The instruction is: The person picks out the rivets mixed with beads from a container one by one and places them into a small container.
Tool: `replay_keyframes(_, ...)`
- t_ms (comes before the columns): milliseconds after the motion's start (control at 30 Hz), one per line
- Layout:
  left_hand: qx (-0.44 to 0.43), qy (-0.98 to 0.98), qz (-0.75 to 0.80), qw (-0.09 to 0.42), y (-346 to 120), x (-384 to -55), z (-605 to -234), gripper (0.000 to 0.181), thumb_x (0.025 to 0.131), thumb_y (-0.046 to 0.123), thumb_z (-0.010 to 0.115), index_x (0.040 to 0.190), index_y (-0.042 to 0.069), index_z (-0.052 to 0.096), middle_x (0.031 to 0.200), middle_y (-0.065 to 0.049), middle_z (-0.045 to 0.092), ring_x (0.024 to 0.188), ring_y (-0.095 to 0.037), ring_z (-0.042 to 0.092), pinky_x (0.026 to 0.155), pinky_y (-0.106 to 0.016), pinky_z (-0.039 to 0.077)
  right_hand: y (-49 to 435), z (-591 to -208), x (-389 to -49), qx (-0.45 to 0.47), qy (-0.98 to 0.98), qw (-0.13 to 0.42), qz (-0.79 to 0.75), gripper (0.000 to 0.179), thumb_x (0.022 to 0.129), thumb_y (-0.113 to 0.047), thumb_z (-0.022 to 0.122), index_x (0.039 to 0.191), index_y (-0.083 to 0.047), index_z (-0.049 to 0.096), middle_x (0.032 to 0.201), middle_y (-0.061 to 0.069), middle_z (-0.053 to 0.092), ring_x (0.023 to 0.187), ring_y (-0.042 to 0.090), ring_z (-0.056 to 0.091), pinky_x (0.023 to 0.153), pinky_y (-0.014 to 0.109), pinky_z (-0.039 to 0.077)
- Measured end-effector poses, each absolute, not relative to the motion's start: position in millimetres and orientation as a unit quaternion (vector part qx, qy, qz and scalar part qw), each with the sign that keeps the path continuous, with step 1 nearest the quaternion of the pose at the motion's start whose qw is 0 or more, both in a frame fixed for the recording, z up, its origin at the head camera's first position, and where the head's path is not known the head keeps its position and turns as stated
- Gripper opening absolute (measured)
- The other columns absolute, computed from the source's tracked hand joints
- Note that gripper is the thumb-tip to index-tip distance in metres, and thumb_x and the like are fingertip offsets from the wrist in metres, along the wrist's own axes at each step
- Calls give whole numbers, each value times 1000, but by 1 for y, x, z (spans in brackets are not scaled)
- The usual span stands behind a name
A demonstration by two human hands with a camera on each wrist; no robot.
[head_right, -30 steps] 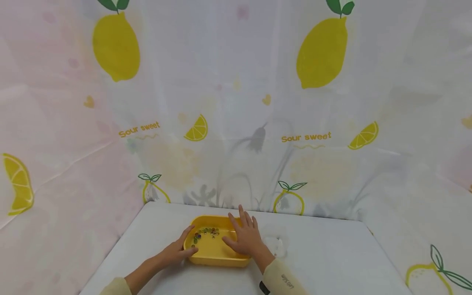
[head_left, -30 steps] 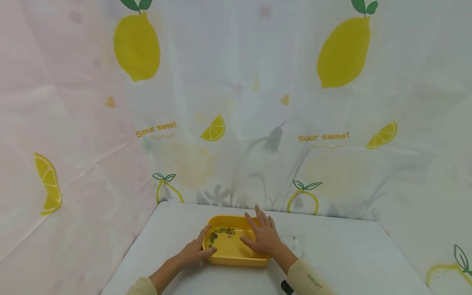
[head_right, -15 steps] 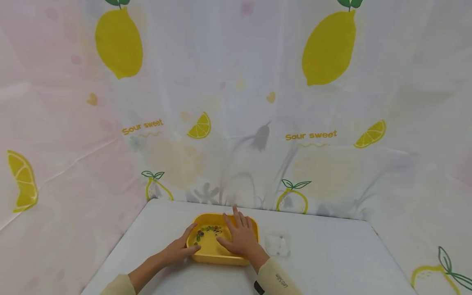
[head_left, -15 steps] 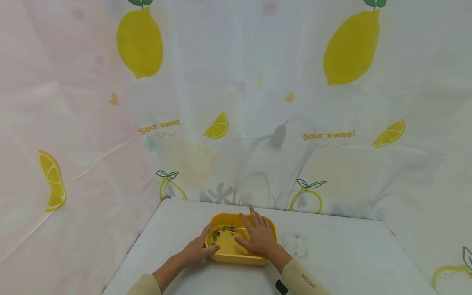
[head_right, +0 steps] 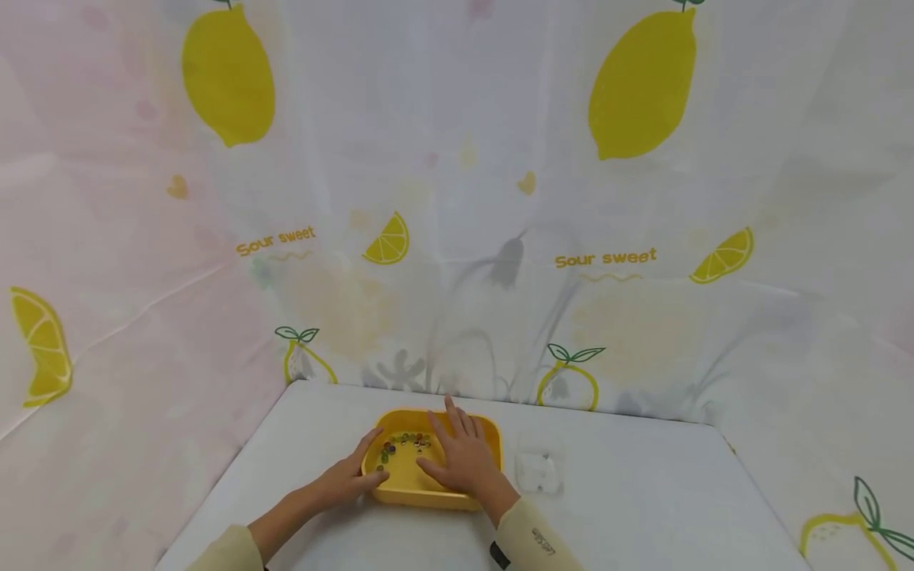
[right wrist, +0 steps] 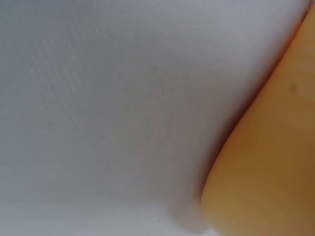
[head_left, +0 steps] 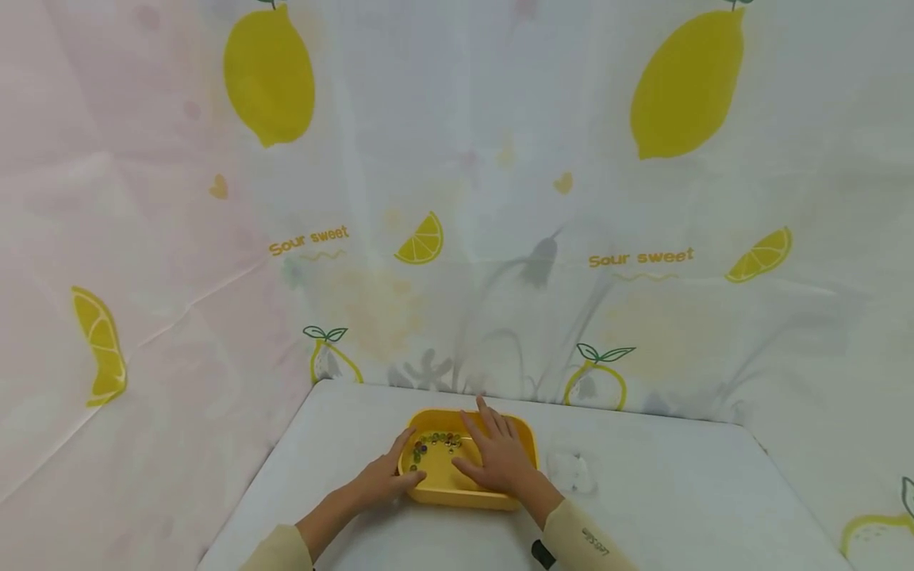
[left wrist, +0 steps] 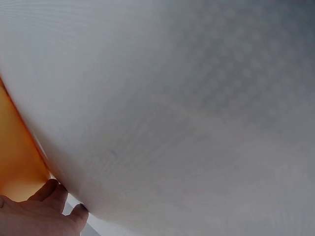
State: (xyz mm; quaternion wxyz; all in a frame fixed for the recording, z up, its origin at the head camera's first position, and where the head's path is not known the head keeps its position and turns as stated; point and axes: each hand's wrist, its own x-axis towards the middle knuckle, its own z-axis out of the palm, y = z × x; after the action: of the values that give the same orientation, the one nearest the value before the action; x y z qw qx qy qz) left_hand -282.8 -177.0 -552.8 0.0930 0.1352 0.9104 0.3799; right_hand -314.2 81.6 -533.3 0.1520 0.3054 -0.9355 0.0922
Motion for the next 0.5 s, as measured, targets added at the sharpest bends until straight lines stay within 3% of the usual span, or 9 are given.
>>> replay_keyframes(100, 136, 911, 379, 92, -177, -282, -552, 86, 83, 56, 54, 149, 24, 9, 142, -23, 37, 105, -30, 52, 90, -56, 39, 81, -534, -316, 327, -926, 171, 78, 73, 88, -64, 36, 147, -22, 24, 155, 12, 9, 133, 31, 29, 103, 54, 28)
replay_keyframes(233, 133, 910, 381, 95, -176, -282, -549, 85, 84, 56, 54, 149, 25, 9, 141, -24, 38, 115, -36, 50, 93, -59, 36, 78, -534, -317, 341, -920, 186, 60, 69, 89, -58, 41, 146, -23, 26, 155, 10, 13, 134, 28, 30, 102, 51, 31)
replay_keyframes(500, 126, 911, 378, 107, -176, -284, -550, 84, 84, 54, 54, 148, 26, 8, 140, -22, 41, 116, -34, 50, 94, -58, 37, 68, -533, -317, 358, -901, 219, 112, 62, 85, -52, 55, 134, -16, 47, 139, 10, 43, 123, 26, 45, 97, 46, 41)
